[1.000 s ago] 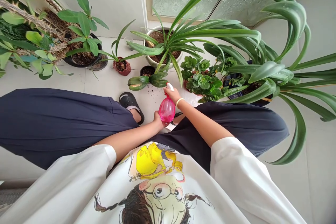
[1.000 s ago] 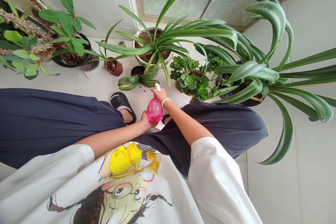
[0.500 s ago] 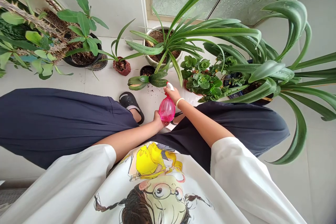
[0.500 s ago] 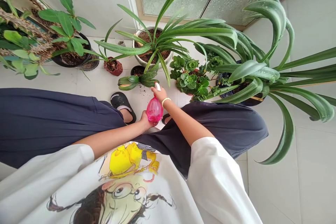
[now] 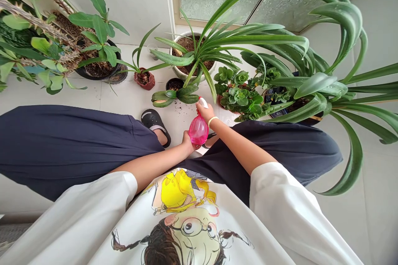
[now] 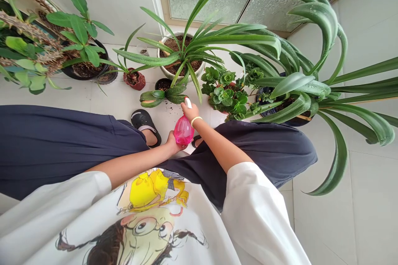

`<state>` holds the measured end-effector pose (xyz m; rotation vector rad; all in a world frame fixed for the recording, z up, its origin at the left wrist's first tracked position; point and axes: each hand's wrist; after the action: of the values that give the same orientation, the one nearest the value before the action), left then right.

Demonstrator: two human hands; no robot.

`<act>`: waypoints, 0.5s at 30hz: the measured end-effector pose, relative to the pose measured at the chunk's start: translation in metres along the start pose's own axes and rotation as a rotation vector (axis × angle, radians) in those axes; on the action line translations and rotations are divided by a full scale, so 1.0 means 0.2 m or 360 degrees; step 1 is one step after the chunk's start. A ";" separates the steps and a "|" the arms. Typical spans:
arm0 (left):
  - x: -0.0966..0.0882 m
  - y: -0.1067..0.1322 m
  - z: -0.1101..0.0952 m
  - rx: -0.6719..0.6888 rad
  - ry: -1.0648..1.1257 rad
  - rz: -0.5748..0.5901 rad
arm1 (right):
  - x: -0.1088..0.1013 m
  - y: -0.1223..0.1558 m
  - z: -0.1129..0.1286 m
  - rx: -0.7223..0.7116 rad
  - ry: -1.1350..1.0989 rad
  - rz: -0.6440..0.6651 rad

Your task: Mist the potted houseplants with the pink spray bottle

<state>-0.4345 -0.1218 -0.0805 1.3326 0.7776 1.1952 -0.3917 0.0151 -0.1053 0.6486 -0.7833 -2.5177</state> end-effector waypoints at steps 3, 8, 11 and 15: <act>-0.01 -0.01 0.00 -0.0025 -0.0034 -0.0046 | 0.00 0.02 0.02 0.0010 -0.0036 0.0111; -0.01 -0.02 0.02 0.0026 0.0046 -0.0066 | -0.01 0.04 0.04 0.0134 -0.0179 0.0057; 0.00 -0.01 0.02 0.0072 0.0083 0.0008 | -0.02 0.05 0.06 0.0045 -0.0195 0.0148; 0.00 -0.03 0.02 0.0148 0.0140 0.0013 | -0.03 0.07 0.09 -0.0127 -0.0204 0.0232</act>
<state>-0.4303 -0.1209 -0.0856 1.3668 0.9011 1.2437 -0.3933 0.0157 -0.0819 0.3918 -0.7420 -2.4610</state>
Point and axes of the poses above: each hand's wrist, its own y-axis away from the middle knuckle, its own x-axis out of the palm, z = x × y, and after that the axes turned 5 degrees about y, right-handed
